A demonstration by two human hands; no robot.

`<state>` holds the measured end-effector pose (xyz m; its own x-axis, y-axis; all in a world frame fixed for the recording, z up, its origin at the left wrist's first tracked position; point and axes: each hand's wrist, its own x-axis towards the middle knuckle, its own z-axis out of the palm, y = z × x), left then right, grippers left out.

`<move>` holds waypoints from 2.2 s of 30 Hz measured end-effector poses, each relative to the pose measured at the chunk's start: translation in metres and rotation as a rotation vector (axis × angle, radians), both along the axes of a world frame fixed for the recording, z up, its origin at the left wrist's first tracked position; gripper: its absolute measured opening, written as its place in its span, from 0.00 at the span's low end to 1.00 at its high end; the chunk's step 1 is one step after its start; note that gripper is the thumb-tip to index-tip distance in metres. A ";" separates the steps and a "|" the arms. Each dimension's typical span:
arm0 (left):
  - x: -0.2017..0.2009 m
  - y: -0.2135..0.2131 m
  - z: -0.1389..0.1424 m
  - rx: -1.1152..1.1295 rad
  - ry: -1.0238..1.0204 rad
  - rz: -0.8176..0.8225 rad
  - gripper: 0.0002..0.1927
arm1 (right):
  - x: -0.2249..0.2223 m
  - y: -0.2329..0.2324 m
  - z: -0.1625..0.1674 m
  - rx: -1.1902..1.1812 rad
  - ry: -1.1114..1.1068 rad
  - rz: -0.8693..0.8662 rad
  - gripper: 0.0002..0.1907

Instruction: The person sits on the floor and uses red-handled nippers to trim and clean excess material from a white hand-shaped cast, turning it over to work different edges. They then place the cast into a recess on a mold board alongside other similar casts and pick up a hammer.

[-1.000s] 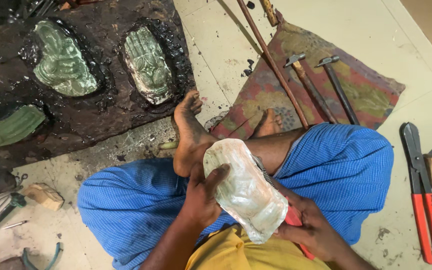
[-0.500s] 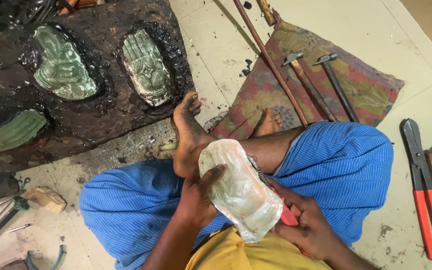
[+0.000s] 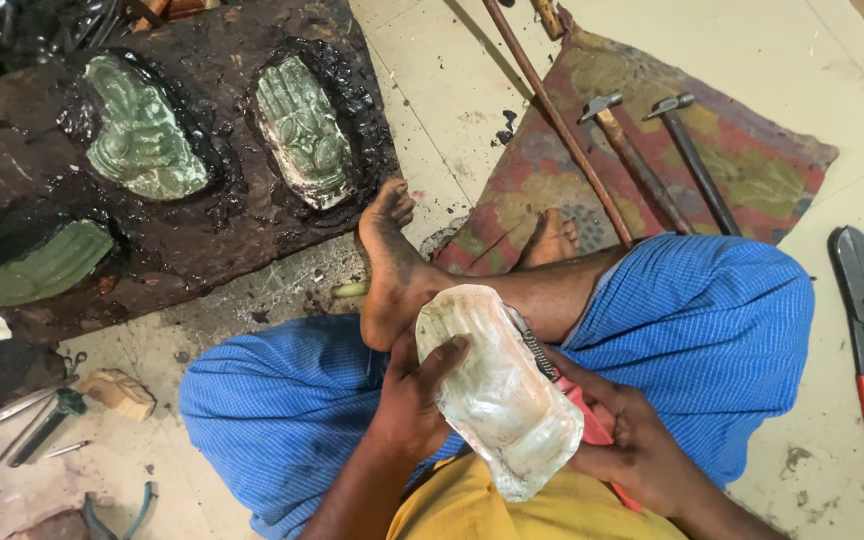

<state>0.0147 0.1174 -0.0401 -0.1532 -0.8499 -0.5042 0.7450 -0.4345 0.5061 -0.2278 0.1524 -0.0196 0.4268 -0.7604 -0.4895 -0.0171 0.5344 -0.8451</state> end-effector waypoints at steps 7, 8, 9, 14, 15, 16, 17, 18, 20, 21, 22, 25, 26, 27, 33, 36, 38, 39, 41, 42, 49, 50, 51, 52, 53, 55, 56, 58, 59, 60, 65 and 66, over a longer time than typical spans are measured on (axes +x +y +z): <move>0.000 0.000 -0.001 -0.035 -0.017 -0.046 0.23 | -0.005 0.006 -0.011 -0.060 0.241 0.044 0.50; 0.000 0.000 -0.002 -0.036 -0.022 -0.047 0.23 | -0.005 0.006 -0.010 -0.074 0.191 0.014 0.49; 0.000 0.000 -0.002 -0.040 -0.018 -0.051 0.23 | -0.004 0.005 -0.009 -0.108 0.174 0.014 0.49; 0.002 0.000 -0.003 -0.028 -0.028 -0.054 0.23 | 0.001 0.002 -0.001 -0.238 0.070 0.003 0.46; 0.002 0.000 -0.002 -0.026 -0.035 -0.051 0.23 | 0.002 0.001 0.000 -0.233 0.094 0.010 0.47; 0.002 0.000 -0.002 -0.025 -0.043 -0.050 0.23 | 0.003 0.001 0.002 -0.230 0.119 0.016 0.47; 0.002 0.000 -0.002 -0.026 -0.050 -0.051 0.23 | 0.003 -0.001 0.003 -0.228 0.143 0.021 0.48; 0.001 0.001 -0.002 -0.012 -0.026 -0.067 0.23 | 0.004 -0.001 0.004 -0.211 0.094 0.006 0.47; 0.000 0.002 0.000 0.016 0.021 -0.095 0.22 | 0.003 -0.004 0.006 -0.179 -0.004 -0.018 0.47; 0.000 0.002 0.000 0.006 0.023 -0.081 0.22 | 0.003 -0.006 0.006 -0.170 -0.010 -0.008 0.47; 0.000 0.003 0.001 0.000 0.026 -0.069 0.21 | 0.002 -0.006 0.007 -0.156 -0.015 0.001 0.47; 0.000 0.005 0.003 0.011 0.012 -0.066 0.21 | 0.001 -0.006 0.009 -0.120 0.056 0.030 0.47; 0.000 0.005 0.004 0.009 0.004 -0.072 0.20 | 0.001 -0.006 0.008 -0.118 0.095 0.039 0.48; 0.000 0.005 0.004 0.000 0.007 -0.074 0.20 | 0.001 -0.006 0.008 -0.140 0.102 0.038 0.47; 0.002 0.007 0.000 0.036 -0.021 -0.068 0.21 | -0.001 -0.004 0.002 -0.204 0.127 0.044 0.47; 0.007 0.006 -0.003 0.038 -0.059 -0.093 0.22 | -0.006 -0.007 0.003 -0.215 0.140 0.067 0.47; 0.008 0.005 -0.005 -0.035 -0.053 -0.139 0.22 | -0.010 -0.012 0.006 -0.169 0.283 0.140 0.51; 0.008 0.005 -0.006 -0.013 -0.081 -0.145 0.23 | -0.011 -0.013 0.008 -0.217 0.293 0.143 0.50; 0.008 0.005 -0.006 0.036 -0.135 -0.161 0.23 | -0.010 -0.014 0.013 -0.305 0.317 0.149 0.48; 0.008 0.005 -0.006 0.043 -0.132 -0.152 0.24 | -0.011 -0.016 0.015 -0.323 0.330 0.161 0.49; 0.011 0.008 -0.001 -0.009 -0.177 -0.170 0.26 | -0.015 -0.029 0.026 -0.331 0.392 0.251 0.50; 0.012 0.007 0.000 -0.038 -0.167 -0.175 0.26 | -0.015 -0.030 0.027 -0.298 0.405 0.257 0.51; 0.012 0.006 0.000 -0.004 -0.194 -0.172 0.26 | -0.016 -0.030 0.027 -0.312 0.416 0.260 0.50; 0.011 0.005 -0.001 0.028 -0.220 -0.170 0.25 | -0.017 -0.030 0.029 -0.327 0.427 0.263 0.50; 0.011 0.004 -0.001 0.059 -0.247 -0.167 0.25 | -0.018 -0.030 0.029 -0.344 0.438 0.265 0.50; 0.013 0.001 -0.001 -0.025 -0.248 -0.213 0.25 | -0.019 -0.030 0.030 -0.253 0.469 0.255 0.50; 0.014 0.000 -0.001 -0.062 -0.247 -0.239 0.24 | -0.020 -0.030 0.030 -0.202 0.484 0.248 0.50; 0.017 -0.002 0.001 -0.018 -0.218 -0.246 0.25 | -0.022 -0.032 0.030 -0.214 0.495 0.273 0.50; 0.018 -0.002 0.002 0.005 -0.204 -0.248 0.25 | -0.023 -0.033 0.030 -0.221 0.500 0.286 0.50; 0.019 -0.003 0.003 0.007 -0.208 -0.258 0.25 | -0.024 -0.034 0.031 -0.304 0.468 0.291 0.49; 0.021 -0.005 0.007 0.003 -0.215 -0.294 0.25 | -0.026 -0.043 0.034 -0.390 0.483 0.365 0.51; 0.021 -0.004 0.007 -0.014 -0.211 -0.290 0.26 | -0.026 -0.043 0.034 -0.429 0.455 0.359 0.50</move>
<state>0.0355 0.1132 -0.0329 -0.2825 -0.7937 -0.5387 0.4700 -0.6041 0.6436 -0.2536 0.1091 0.0140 0.5110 -0.7770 -0.3676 -0.5297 0.0522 -0.8466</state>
